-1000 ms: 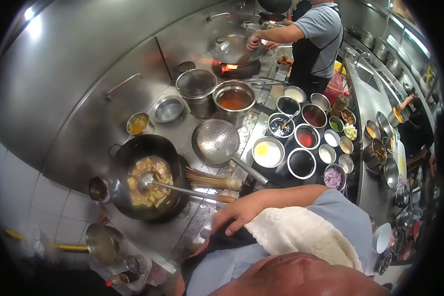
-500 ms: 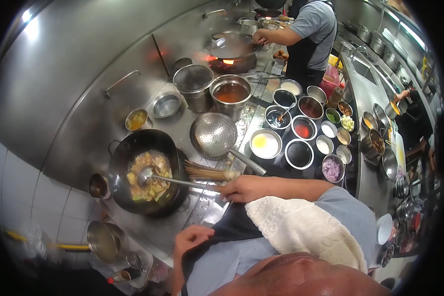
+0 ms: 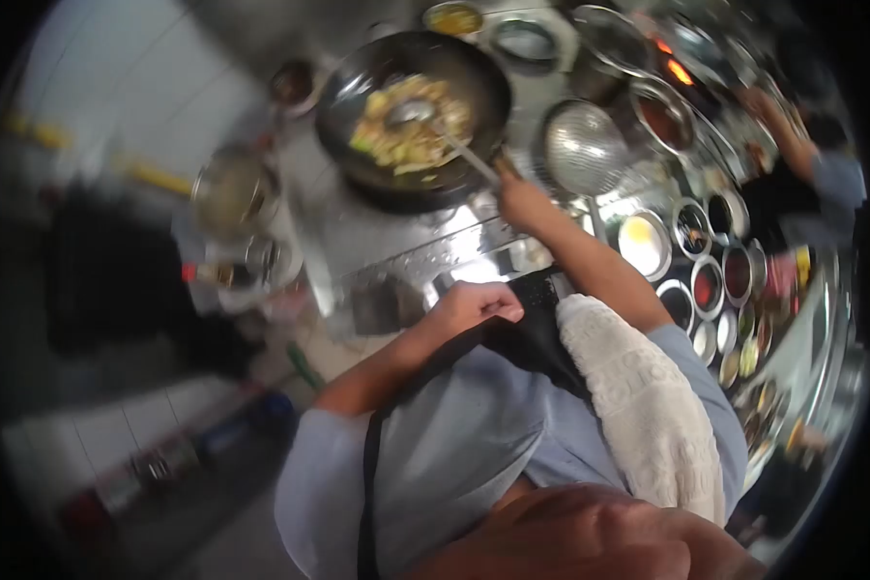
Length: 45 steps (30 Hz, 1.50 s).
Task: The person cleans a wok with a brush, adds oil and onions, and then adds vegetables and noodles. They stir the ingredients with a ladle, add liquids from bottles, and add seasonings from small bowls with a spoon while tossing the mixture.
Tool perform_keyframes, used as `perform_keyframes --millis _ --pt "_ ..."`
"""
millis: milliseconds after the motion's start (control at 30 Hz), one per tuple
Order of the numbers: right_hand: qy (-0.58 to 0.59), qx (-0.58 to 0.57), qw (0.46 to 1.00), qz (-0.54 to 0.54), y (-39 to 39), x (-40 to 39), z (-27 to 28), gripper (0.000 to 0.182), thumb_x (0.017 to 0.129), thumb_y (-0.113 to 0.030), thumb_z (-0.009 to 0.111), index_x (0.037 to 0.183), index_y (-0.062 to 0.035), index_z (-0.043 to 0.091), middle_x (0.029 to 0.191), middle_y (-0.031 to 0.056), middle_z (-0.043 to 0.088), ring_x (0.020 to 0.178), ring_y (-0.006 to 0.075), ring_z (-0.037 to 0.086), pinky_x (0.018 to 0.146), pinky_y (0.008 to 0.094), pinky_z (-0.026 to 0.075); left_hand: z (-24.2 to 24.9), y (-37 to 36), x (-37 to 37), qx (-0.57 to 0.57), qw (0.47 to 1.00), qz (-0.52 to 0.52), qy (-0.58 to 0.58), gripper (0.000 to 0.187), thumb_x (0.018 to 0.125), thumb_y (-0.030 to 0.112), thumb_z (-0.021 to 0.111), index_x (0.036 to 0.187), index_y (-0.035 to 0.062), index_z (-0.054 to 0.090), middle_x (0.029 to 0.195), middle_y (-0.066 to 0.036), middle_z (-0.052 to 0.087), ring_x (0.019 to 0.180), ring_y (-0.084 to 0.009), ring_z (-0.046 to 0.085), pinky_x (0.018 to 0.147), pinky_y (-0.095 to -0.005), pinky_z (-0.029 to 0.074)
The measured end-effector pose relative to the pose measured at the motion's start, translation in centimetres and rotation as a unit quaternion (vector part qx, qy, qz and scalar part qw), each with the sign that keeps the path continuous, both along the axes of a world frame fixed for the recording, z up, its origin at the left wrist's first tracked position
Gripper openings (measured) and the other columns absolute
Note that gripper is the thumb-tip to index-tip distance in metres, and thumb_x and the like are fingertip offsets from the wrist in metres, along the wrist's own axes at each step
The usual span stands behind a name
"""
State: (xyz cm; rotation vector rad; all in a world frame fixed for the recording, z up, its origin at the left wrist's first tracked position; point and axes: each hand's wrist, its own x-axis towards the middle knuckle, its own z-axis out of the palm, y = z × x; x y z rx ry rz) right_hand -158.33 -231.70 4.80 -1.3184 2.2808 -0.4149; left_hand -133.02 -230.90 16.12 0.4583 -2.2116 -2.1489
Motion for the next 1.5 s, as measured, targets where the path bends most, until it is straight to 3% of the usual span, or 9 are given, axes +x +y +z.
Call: perform_keyframes --millis 167,433,600,733,1133,1233,1300,1433,1500 --pt "-0.018 -0.035 0.997 0.07 4.4 0.0 6.2 0.046 0.09 -0.015 0.058 0.133 -0.0001 0.051 0.106 0.0333 0.067 0.1 0.0503 0.064 0.09 0.0538 0.05 -3.4 -0.2 2.8 -0.02 0.985 0.162 0.052 0.019 0.096 0.021 0.068 0.099 0.0026 0.071 0.073 -0.001 0.064 0.067 -0.006 0.055 0.063 -0.0255 0.046" --pt "-0.174 0.089 0.98 0.028 3.3 -3.1 8.4 0.045 0.092 -0.015 0.06 0.135 -0.001 0.054 0.09 0.0235 0.069 0.082 0.0304 0.07 0.063 0.042 0.055 -4.4 -3.5 0.3 -0.193 0.963 0.189 0.001 0.018 0.091 0.017 0.069 0.103 0.0034 0.069 0.105 -0.013 0.067 0.096 -0.0226 0.065 0.086 -0.0329 0.051" --pt "0.038 -0.041 0.998 0.027 0.1 -5.3 3.9 0.051 0.09 -0.022 0.061 0.138 -0.0045 0.055 0.108 0.0312 0.068 0.101 0.0449 0.067 0.09 0.0515 0.052 -7.0 -7.5 -5.8 -0.499 0.825 0.25 0.096 0.033 0.083 0.017 0.071 0.113 0.0043 0.066 0.126 -0.02 0.058 0.122 -0.04 0.054 0.102 -0.0453 0.045" --pt "-0.009 0.006 1.0 0.029 -1.5 -4.7 4.4 0.029 0.084 -0.022 0.065 0.106 -0.0033 0.066 0.096 0.0224 0.072 0.089 0.0414 0.07 0.079 0.0512 0.056 -11.6 -10.1 -9.0 -0.507 0.829 0.236 0.005 0.034 0.08 0.009 0.066 0.113 0.0018 0.068 0.109 -0.019 0.069 0.101 -0.0389 0.065 0.089 -0.0501 0.05" --pt "0.01 -0.033 0.996 0.081 -0.4 -2.5 2.6 0.035 0.087 -0.011 0.059 0.119 0.0011 0.063 0.108 0.0249 0.068 0.095 0.0379 0.07 0.083 0.0487 0.056 -13.0 -10.7 -9.9 -0.523 0.814 0.253 0.007 0.02 0.095 0.017 0.059 0.108 0.0041 0.068 0.103 -0.017 0.071 0.1 -0.0361 0.065 0.086 -0.0469 0.048" --pt "-0.032 -0.036 0.993 0.111 2.2 -4.0 9.3 0.031 0.09 -0.016 0.061 0.119 -0.0071 0.068 0.098 0.018 0.071 0.094 0.0379 0.069 0.084 0.0467 0.055 -12.9 -10.7 -8.7 -0.506 0.825 0.252 0.008 0.023 0.093 0.018 0.062 0.109 0.0033 0.068 0.107 -0.018 0.069 0.103 -0.0373 0.063 0.088 -0.0477 0.047" --pt "0.005 -0.377 0.926 0.039 4.7 -5.9 14.6 0.026 0.092 -0.019 0.065 0.115 -0.0092 0.071 0.1 0.0142 0.071 0.093 0.0355 0.068 0.087 0.0434 0.055 -12.1 -10.3 -7.6 -0.517 0.819 0.238 0.065 0.026 0.088 0.016 0.065 0.11 0.0021 0.068 0.114 -0.018 0.065 0.108 -0.0383 0.061 0.092 -0.0493 0.046" --pt "-0.159 -0.611 0.775 0.007 12.5 -7.3 29.3 0.028 0.093 -0.009 0.062 0.119 -0.003 0.071 0.094 0.0066 0.067 0.08 0.0165 0.066 0.072 0.03 0.053 -10.7 -8.7 -5.5 -0.524 0.822 0.199 0.099 0.029 0.084 0.013 0.066 0.11 0.0009 0.068 0.12 -0.019 0.061 0.114 -0.0392 0.057 0.098 -0.0506 0.044" --pt "-0.136 -0.7 0.685 0.147 15.7 -7.3 32.5 0.034 0.09 -0.003 0.064 0.124 0.0018 0.068 0.088 0.004 0.065 0.071 0.0139 0.062 0.062 0.0271 0.048 -9.8 -8.0 -4.5 -0.527 0.823 0.183 0.108 0.026 0.083 0.01 0.065 0.107 -0.0001 0.069 0.121 -0.018 0.061 0.118 -0.0385 0.056 0.102 -0.0507 0.042"
